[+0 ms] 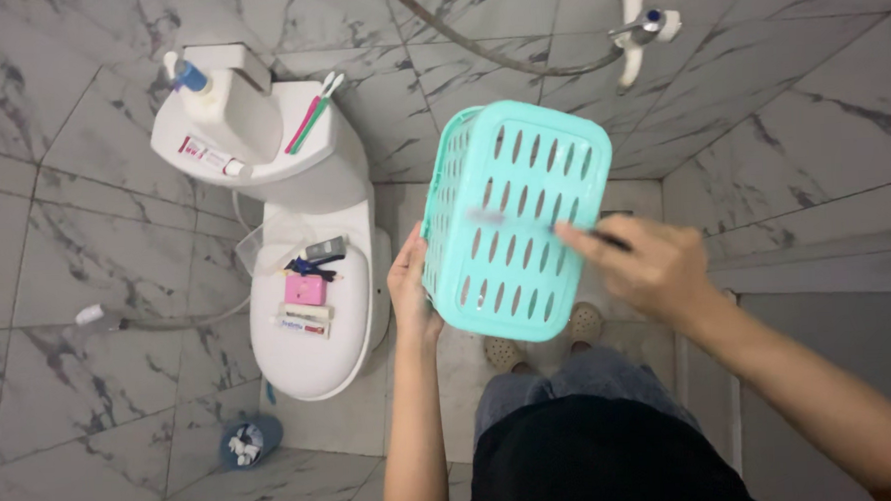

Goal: The person scrubs a light blue plastic basket with a toothbrush, then rinses it under a wall-mounted tap. After rinsing, the person places a pink sponge and a tube of toothpaste into the basket.

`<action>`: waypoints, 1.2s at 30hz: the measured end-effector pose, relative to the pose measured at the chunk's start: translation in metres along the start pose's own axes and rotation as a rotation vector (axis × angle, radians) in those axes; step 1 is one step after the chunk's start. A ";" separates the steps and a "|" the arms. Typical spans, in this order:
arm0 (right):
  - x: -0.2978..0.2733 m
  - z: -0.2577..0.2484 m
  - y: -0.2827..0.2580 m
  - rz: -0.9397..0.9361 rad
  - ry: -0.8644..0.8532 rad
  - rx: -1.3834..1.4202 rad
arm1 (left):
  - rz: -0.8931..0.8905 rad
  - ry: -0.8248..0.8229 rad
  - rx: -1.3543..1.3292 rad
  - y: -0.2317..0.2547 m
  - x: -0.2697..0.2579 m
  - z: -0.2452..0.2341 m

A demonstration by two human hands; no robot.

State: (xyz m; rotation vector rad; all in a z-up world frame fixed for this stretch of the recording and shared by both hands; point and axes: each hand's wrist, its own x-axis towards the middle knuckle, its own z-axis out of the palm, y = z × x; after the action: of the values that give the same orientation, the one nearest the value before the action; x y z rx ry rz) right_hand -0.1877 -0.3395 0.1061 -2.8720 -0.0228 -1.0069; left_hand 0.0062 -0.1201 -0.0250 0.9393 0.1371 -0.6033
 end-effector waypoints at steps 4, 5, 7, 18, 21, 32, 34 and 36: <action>-0.009 -0.011 0.012 -0.105 -0.025 0.081 | -0.008 -0.002 0.013 -0.002 0.005 0.024; -0.011 -0.015 0.017 -0.093 -0.029 0.060 | -0.011 -0.005 0.023 -0.003 0.005 0.029; -0.014 -0.020 0.033 0.016 -0.021 -0.020 | -0.019 -0.002 0.037 -0.008 0.003 0.038; -0.020 -0.030 0.072 -0.004 -0.089 0.000 | 0.013 -0.068 -0.040 -0.029 0.013 0.062; -0.013 -0.034 0.072 -0.107 -0.092 0.141 | 0.030 -0.069 -0.022 -0.032 0.014 0.070; -0.012 -0.054 0.089 -0.024 -0.120 0.160 | -0.008 -0.004 0.033 -0.045 0.011 0.093; -0.017 -0.051 0.092 0.029 -0.156 0.111 | -0.019 0.007 0.032 -0.045 0.009 0.097; -0.021 -0.048 0.094 0.020 -0.168 0.112 | -0.013 -0.020 0.011 -0.044 0.009 0.101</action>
State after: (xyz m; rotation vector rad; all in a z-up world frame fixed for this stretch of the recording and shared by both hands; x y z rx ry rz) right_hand -0.2298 -0.4373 0.1217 -2.8387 -0.0605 -0.7340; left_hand -0.0247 -0.2231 0.0006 0.9430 0.1225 -0.6258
